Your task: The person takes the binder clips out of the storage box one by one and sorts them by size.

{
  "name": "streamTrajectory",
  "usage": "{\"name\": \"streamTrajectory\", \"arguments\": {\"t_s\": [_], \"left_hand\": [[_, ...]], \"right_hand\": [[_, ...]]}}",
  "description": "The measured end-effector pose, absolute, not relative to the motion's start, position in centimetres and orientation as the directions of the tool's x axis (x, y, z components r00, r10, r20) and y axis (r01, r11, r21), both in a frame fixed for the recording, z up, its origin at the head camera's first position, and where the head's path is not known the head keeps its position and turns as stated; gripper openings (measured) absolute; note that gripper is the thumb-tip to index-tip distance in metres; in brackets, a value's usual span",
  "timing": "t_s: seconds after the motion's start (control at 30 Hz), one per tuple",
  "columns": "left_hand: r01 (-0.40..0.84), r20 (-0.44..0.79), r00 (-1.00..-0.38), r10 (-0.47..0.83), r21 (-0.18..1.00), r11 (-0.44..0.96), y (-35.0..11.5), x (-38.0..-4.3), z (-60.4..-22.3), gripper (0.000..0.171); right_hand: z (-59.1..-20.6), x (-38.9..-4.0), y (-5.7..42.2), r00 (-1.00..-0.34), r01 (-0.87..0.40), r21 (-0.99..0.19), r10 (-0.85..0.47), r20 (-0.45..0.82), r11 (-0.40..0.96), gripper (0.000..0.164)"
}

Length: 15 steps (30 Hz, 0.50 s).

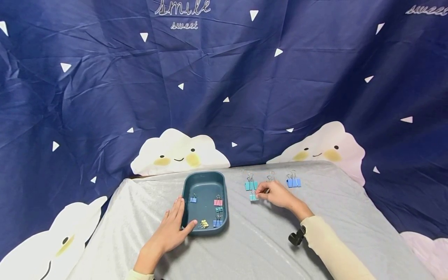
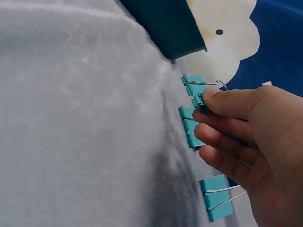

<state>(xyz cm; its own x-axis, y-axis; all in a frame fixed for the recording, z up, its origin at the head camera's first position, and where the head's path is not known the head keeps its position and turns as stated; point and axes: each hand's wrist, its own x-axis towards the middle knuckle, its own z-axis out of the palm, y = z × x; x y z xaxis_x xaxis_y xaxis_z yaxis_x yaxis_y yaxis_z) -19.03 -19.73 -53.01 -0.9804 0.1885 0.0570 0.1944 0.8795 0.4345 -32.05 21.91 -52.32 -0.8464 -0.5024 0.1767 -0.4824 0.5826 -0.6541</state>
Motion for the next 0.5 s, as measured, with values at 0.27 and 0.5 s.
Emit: {"name": "streamTrajectory", "arguments": {"t_s": [0.27,0.5], "left_hand": [[0.214,0.091,-0.977,0.194,0.436,0.874,-19.5,-19.0,-52.9,0.096],[0.211,0.091,-0.978,0.19,0.448,0.869,-19.5,-18.8,-52.9,0.096]], "right_hand": [[-54.3,-32.4,22.0,-0.837,-0.509,-0.621,-0.511,0.197,0.595,0.007],[-54.9,-32.5,22.1,-0.833,-0.5,-0.646,-0.523,0.178,0.576,0.009]]}}
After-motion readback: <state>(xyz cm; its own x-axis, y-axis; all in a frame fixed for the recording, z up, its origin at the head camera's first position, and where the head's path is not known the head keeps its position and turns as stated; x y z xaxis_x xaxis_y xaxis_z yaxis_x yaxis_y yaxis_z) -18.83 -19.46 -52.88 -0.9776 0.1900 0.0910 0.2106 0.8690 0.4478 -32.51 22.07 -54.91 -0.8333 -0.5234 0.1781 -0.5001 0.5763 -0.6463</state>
